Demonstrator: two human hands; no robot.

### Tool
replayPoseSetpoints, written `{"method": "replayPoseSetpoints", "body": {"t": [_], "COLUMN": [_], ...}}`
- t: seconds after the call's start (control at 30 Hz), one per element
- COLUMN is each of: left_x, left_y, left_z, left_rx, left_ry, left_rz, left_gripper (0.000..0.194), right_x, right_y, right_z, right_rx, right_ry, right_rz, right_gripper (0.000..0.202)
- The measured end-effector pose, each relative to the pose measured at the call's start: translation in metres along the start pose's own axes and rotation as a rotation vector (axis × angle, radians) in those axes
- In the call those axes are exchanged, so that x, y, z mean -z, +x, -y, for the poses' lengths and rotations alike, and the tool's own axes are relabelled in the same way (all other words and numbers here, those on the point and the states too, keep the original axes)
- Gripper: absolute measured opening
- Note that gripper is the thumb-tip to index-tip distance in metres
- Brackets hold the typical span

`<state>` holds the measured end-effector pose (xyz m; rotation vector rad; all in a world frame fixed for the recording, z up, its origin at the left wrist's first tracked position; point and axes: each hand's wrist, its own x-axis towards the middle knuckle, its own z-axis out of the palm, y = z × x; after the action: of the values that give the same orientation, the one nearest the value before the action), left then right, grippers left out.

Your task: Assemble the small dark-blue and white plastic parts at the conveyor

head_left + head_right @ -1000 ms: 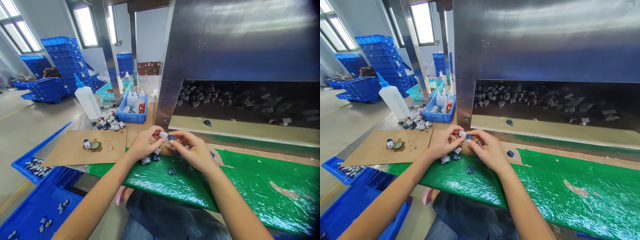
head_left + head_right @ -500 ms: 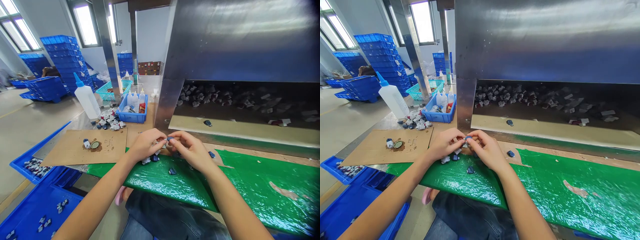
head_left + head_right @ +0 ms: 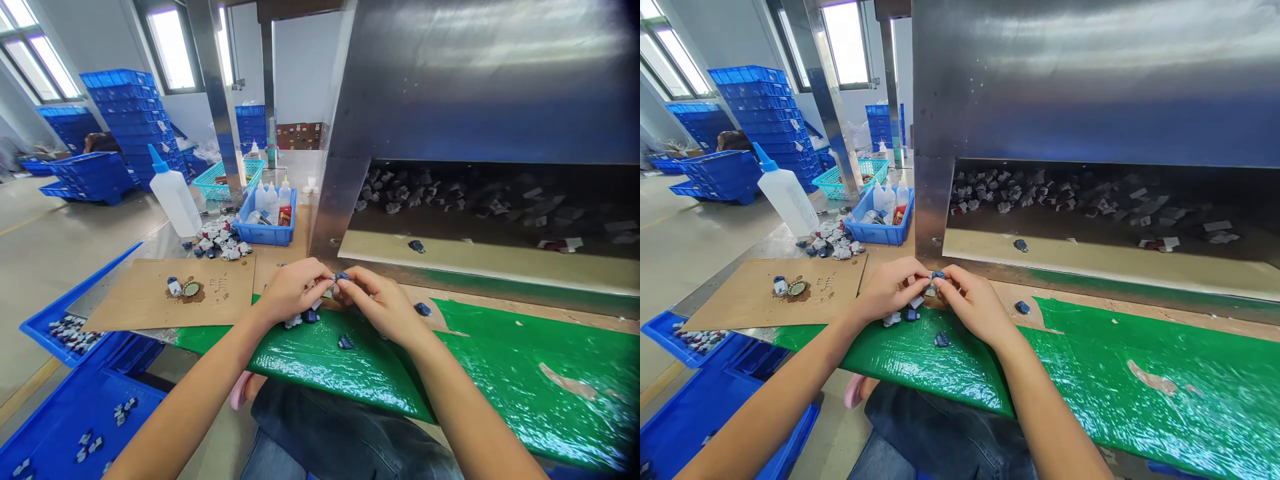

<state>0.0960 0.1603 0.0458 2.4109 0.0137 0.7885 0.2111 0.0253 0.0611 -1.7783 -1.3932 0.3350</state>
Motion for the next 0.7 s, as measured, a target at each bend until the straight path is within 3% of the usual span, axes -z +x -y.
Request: {"method": "replayPoseSetpoints", "body": {"t": [0.2, 0.47, 0.7], "left_x": [0.0006, 0.0003, 0.0004], "left_y": [-0.0002, 0.0011, 0.0008], "left_z": [0.0013, -0.0013, 0.0004], "left_rx": [-0.075, 0.029, 0.052], "left_ry": [0.023, -0.063, -0.018], "left_rz": [-0.034, -0.05, -0.049], "left_gripper": [0.016, 0.009, 0.008], "right_x": [0.001, -0.0017, -0.0019], "right_y": [0.0008, 0.0001, 0.0005], "right_z": [0.0009, 0.0007, -0.0029], "right_rx": [-0.032, -0.055, 0.048], "right_ry": [0.085, 0.062, -0.012], "right_rz": [0.054, 0.002, -0.075], "right_gripper": [0.031, 0.019, 0.023]}}
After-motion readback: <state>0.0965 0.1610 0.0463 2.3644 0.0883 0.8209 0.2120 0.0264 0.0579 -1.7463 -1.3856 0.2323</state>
